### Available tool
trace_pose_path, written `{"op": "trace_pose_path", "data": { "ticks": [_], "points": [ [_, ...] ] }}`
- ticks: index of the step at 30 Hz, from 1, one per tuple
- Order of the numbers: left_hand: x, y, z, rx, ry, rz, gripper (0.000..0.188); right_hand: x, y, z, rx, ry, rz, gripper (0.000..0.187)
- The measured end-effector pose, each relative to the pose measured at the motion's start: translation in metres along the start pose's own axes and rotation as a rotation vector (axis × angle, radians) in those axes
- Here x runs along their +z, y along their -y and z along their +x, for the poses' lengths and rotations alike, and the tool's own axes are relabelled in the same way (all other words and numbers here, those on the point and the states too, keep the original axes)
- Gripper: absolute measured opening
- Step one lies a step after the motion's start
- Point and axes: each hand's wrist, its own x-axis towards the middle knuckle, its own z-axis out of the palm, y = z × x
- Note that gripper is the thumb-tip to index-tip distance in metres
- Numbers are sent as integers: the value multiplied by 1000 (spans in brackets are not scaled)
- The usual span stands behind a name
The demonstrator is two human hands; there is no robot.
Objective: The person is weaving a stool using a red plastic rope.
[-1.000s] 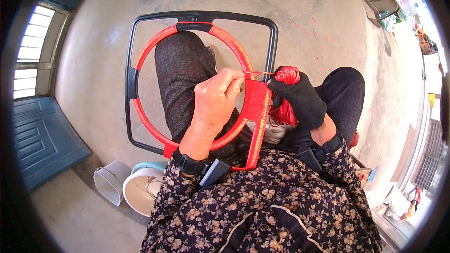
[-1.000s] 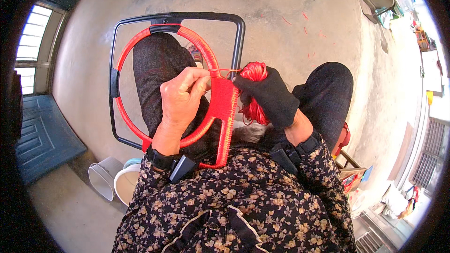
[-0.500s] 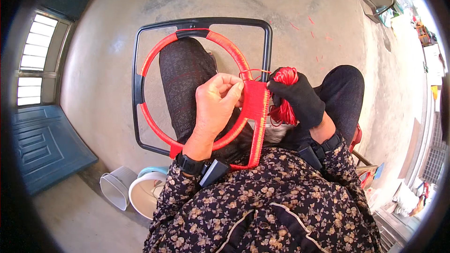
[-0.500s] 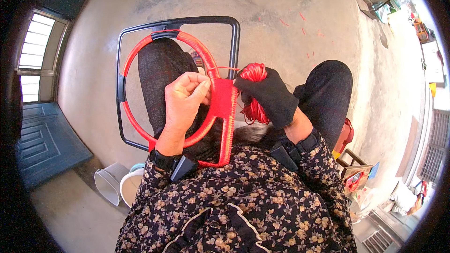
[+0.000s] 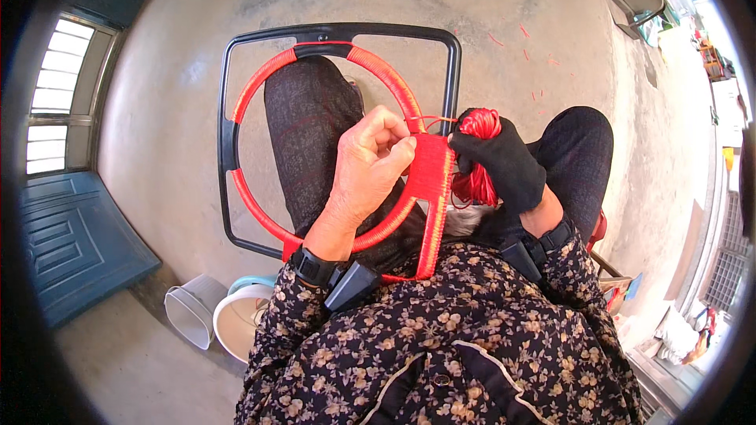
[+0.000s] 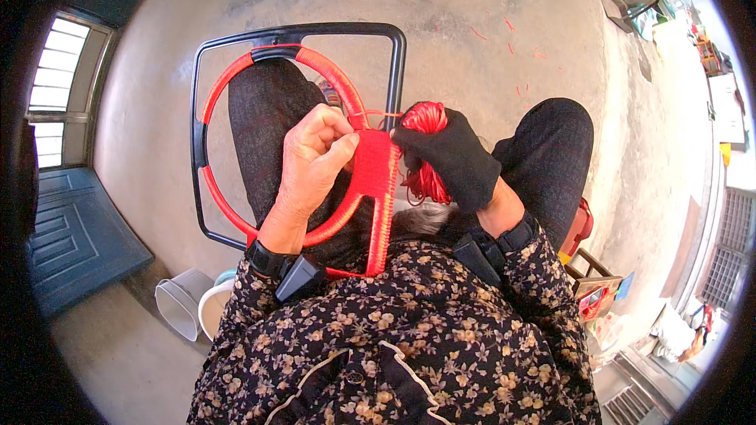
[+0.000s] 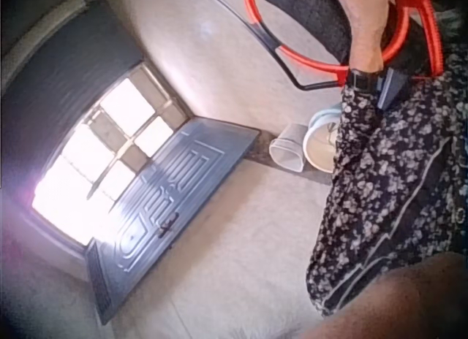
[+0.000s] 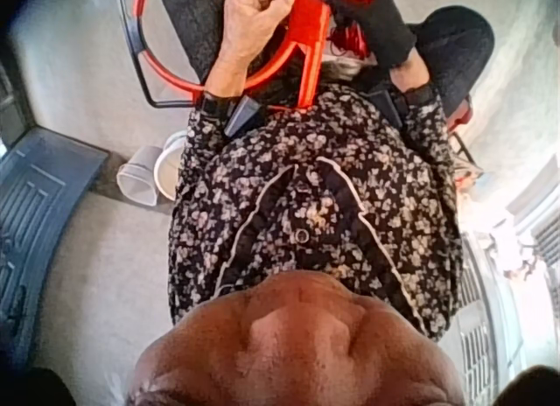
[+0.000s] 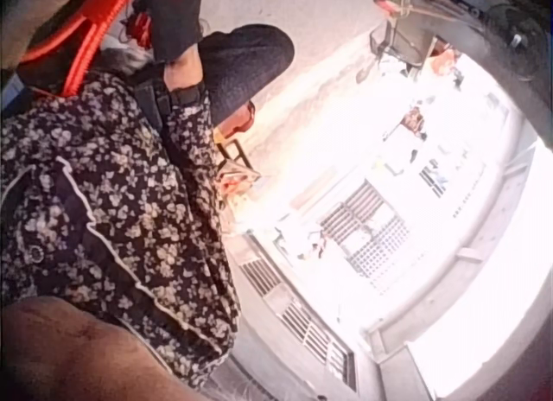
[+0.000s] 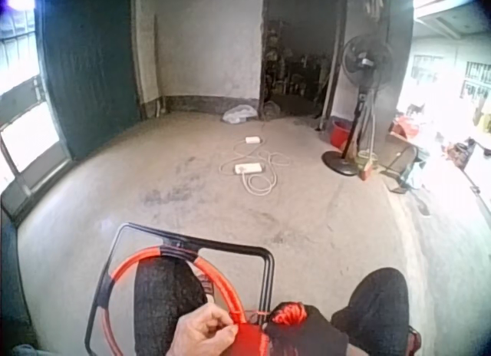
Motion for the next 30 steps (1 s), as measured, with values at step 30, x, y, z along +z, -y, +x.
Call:
{"op": "trace_pose_path", "data": {
  "ticks": [30],
  "points": [
    [5, -1, -12, -190, -234, -271, 5, -233, 5, -47, -326, -723, 398, 15]
  ]
}}
